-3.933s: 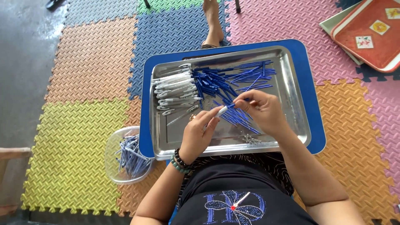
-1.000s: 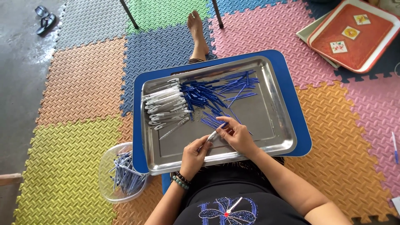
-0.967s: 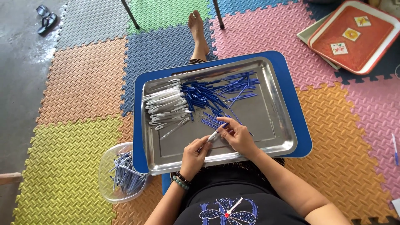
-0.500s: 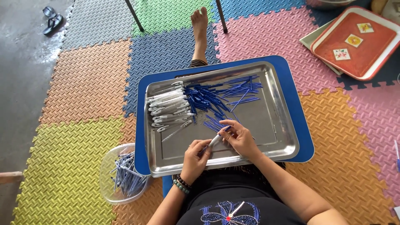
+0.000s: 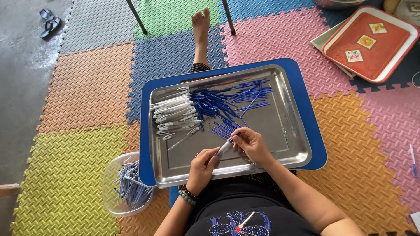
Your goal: Manually assembling pens by inserting ink refills into plastic barrels.
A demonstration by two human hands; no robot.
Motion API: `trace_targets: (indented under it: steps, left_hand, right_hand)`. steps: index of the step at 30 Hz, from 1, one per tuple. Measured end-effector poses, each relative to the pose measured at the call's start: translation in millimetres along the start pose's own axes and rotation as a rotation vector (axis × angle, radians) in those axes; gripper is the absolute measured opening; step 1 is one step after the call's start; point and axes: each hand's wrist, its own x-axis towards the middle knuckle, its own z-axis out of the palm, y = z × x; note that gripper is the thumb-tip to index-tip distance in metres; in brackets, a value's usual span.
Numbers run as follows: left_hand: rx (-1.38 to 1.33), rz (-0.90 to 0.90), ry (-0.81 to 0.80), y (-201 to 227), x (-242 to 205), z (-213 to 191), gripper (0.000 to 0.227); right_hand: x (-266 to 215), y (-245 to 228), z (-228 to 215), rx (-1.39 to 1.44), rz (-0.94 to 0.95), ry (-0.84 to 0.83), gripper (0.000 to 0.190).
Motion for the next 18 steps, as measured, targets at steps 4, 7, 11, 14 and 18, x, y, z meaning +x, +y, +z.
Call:
trace_targets:
  steps: [4, 7, 11, 14, 18]
  left_hand:
    - [0.026, 0.016, -0.008, -4, -3, 2, 0.032]
    - [0.045, 0.027, -0.012, -5, -1, 1, 0.034]
    - [-0.068, -0.075, -0.07, -2, -2, -5, 0.034]
    - [-0.138, -0.118, -0.109, -1, 1, -9, 0.034]
    - [-0.196, -0.143, -0.15, 4, 2, -14, 0.034]
  right_hand:
    - [1, 13, -2, 0.024, 0.001, -0.005, 0.011]
    - [2, 12, -5, 0.024, 0.007, -0.02, 0.01]
    - [0, 8, -9, 0.0, 0.015, -0.082, 0.01]
    - [3, 1, -15, 0.006, 0.021, -0.134, 0.011]
    - [0, -19, -19, -0.009, 0.034, -0.188, 0.012]
